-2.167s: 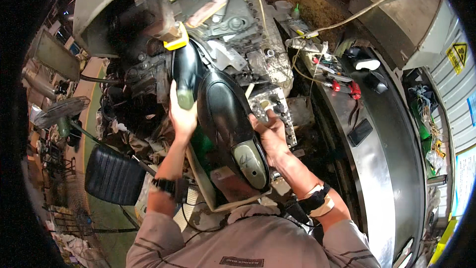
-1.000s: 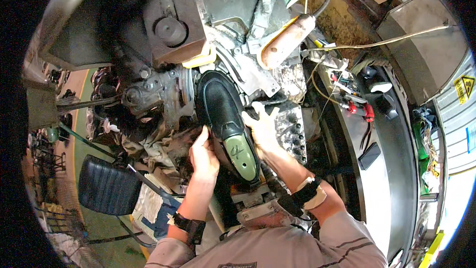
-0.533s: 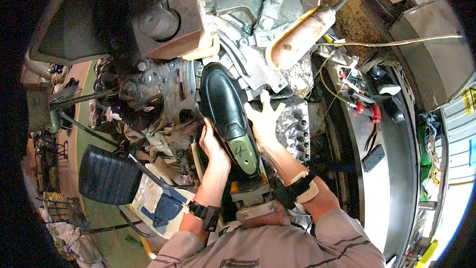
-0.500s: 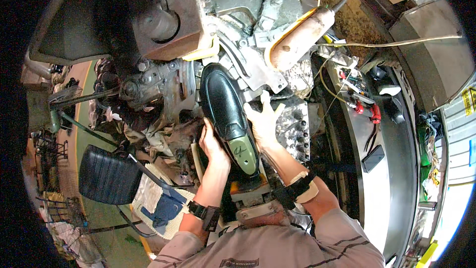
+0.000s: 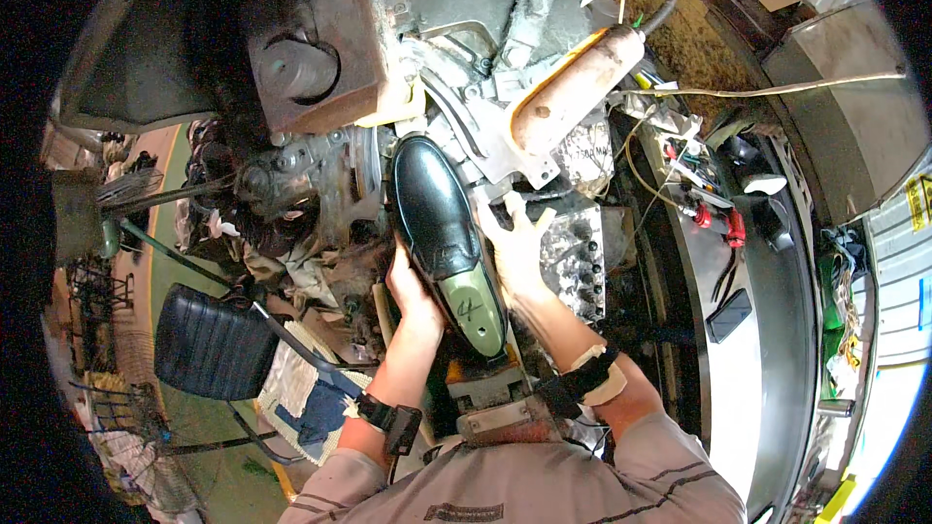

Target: Assembling shoe uppers and soles using a lasting machine and hand tools in a factory setting.

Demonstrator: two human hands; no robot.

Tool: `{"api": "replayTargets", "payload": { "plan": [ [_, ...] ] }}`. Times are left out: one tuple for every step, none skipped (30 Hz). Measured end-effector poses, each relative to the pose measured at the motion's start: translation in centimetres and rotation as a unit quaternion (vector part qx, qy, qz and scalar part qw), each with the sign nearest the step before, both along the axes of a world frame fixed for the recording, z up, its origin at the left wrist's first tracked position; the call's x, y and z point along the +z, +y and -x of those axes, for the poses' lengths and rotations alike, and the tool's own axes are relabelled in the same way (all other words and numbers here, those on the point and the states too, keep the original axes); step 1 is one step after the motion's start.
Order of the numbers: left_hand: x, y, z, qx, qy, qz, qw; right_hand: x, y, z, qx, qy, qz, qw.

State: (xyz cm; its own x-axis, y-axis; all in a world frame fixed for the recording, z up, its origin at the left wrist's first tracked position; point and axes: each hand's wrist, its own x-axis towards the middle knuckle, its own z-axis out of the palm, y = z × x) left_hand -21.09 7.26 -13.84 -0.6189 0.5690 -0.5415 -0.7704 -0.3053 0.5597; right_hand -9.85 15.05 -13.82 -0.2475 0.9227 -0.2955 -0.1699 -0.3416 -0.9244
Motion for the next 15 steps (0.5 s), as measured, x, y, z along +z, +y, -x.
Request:
{"api": "replayTargets", "payload": {
  "plan": [
    [-0.1,0.0,0.2,0.004,0.018,0.024,1.000,0.7,-0.3,0.1,-0.032,0.110,0.047,0.992],
    [-0.3,-0.6,0.6,0.002,0.018,0.024,1.000,1.0,-0.1,-1.0,-0.033,0.110,0.046,0.992],
    [-0.7,-1.8,1.5,-0.072,0.120,0.048,0.989,1.1,0.4,-3.1,0.044,0.097,0.049,0.993],
    [-1.7,-3.2,2.6,-0.143,0.222,0.073,0.962,1.3,0.9,-4.7,0.122,0.084,0.051,0.988],
    [-5.1,-5.9,4.6,-0.187,0.422,0.214,0.861,2.6,0.2,-5.4,0.108,0.092,0.035,0.989],
    [-5.0,-7.2,3.9,-0.216,0.570,0.212,0.764,1.0,1.0,-8.4,0.101,0.063,0.029,0.992],
    [-5.6,-8.4,2.9,-0.263,0.576,0.256,0.730,-1.1,1.9,-10.9,0.064,0.001,0.014,0.998],
    [-6.5,-9.4,2.3,-0.361,0.565,0.284,0.685,-3.8,2.5,-13.7,0.003,-0.094,-0.012,0.995],
    [-8.7,-10.5,1.9,-0.430,0.549,0.246,0.673,-8.1,4.1,-17.6,0.010,-0.248,-0.048,0.968],
    [-11.0,-12.0,1.2,-0.455,0.532,0.241,0.672,-10.3,3.6,-19.0,-0.031,-0.244,-0.030,0.969],
    [-12.9,-13.1,0.3,-0.449,0.553,0.231,0.662,-11.4,3.7,-19.6,-0.024,-0.321,0.026,0.946],
    [-14.3,-13.3,-0.2,-0.445,0.573,0.218,0.653,-12.8,3.3,-20.4,-0.003,-0.224,0.039,0.974],
    [-15.3,-13.1,0.2,-0.445,0.574,0.218,0.652,-13.9,2.9,-19.7,0.012,-0.196,0.094,0.976],
    [-16.3,-13.0,0.8,-0.472,0.575,0.191,0.640,-14.9,2.6,-18.7,0.027,-0.166,0.148,0.975],
    [-16.4,-13.1,1.2,-0.501,0.574,0.162,0.627,-16.0,2.7,-18.2,0.029,-0.230,0.115,0.966]
  ]
}}
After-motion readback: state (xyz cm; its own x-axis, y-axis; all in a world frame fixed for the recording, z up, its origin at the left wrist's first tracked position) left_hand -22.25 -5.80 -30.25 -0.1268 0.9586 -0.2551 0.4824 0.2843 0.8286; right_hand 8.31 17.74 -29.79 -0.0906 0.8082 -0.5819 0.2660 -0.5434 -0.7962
